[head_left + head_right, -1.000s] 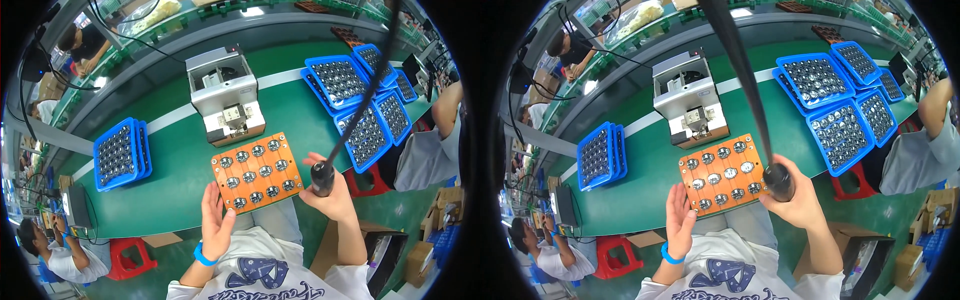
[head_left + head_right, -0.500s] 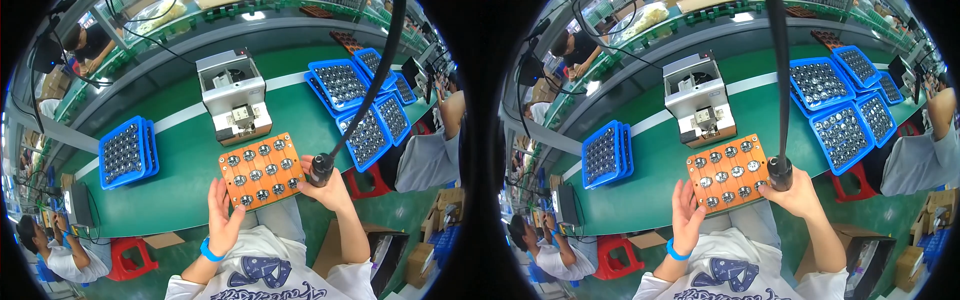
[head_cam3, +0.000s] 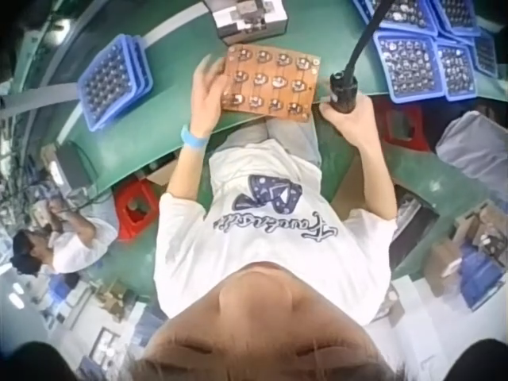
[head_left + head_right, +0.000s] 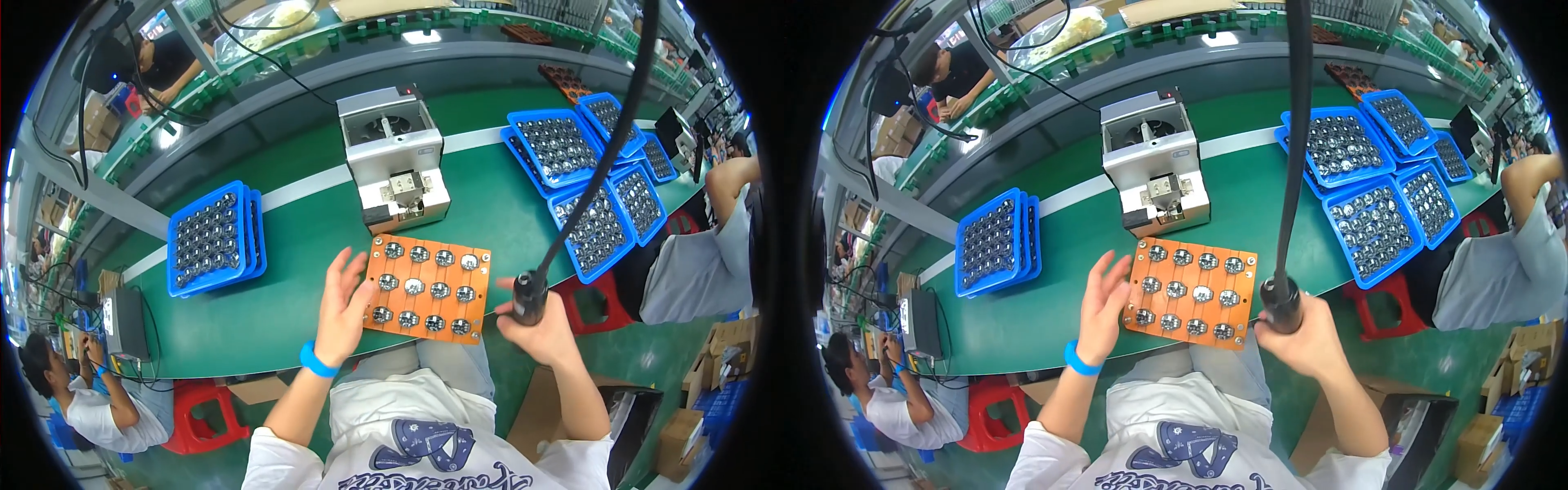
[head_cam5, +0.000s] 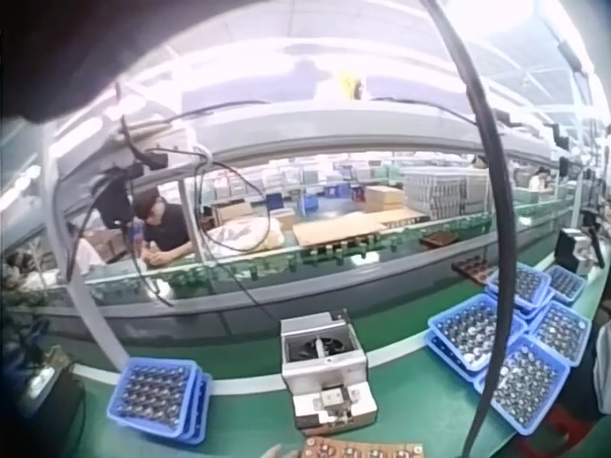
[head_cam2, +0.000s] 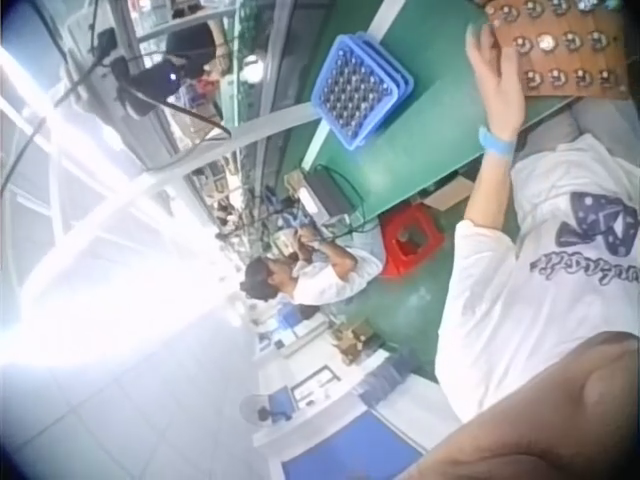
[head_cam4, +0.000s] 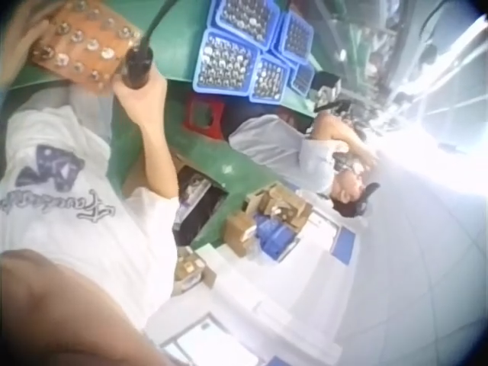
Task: The person assembles metal components onto a circuit board by driving screws into them with an electric screwdriver.
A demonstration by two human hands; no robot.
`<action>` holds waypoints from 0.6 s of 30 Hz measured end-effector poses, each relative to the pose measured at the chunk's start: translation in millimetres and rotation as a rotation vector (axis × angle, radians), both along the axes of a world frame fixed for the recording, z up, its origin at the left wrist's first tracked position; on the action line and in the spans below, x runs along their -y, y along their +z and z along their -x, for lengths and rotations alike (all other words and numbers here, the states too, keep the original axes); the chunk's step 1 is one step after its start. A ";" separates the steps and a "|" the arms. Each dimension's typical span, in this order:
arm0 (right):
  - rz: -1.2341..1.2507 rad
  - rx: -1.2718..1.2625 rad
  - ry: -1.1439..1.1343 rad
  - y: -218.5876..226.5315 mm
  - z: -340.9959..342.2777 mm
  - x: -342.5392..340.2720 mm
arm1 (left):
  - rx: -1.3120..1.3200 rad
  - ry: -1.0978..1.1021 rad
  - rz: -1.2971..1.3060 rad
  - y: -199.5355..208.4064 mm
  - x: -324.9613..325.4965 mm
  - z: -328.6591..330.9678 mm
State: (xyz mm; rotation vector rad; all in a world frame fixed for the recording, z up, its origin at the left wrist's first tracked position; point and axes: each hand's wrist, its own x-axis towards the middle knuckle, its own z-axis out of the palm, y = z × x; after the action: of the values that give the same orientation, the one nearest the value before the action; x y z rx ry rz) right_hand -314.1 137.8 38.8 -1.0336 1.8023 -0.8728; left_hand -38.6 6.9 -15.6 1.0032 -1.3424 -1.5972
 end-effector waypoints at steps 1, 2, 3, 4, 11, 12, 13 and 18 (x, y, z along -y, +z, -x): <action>0.071 0.015 -0.036 -3.1 6.9 5.6 | 0.175 0.075 0.193 -1.1 -7.0 -0.9; 0.141 0.029 -0.071 -8.8 14.2 11.9 | 0.348 0.151 0.386 -4.5 -21.8 -5.1; 0.114 -0.024 -0.056 -13.9 24.5 19.2 | 0.275 0.242 0.327 -1.8 -42.9 -8.6; 0.047 -0.033 -0.008 -11.1 29.5 29.2 | 0.150 0.241 0.179 -2.1 -66.3 -13.9; 0.026 0.145 0.224 -15.4 36.8 66.5 | -0.143 0.057 -0.143 -7.9 -130.1 -4.7; 0.027 0.144 0.230 -12.7 34.1 68.4 | -0.144 0.063 -0.140 -6.4 -130.7 -3.3; -0.030 0.134 0.214 -7.7 30.5 69.9 | -0.215 0.052 -0.176 -4.9 -131.0 -2.0; -0.058 -0.012 0.179 -0.7 21.6 41.7 | -0.350 0.001 -0.234 -1.5 -120.3 -8.4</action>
State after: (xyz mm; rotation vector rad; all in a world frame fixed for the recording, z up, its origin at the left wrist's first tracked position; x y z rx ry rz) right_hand -335.6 96.1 38.1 -1.1447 1.7046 -0.7025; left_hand -30.2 127.3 -17.1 0.8080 -0.9341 -1.8592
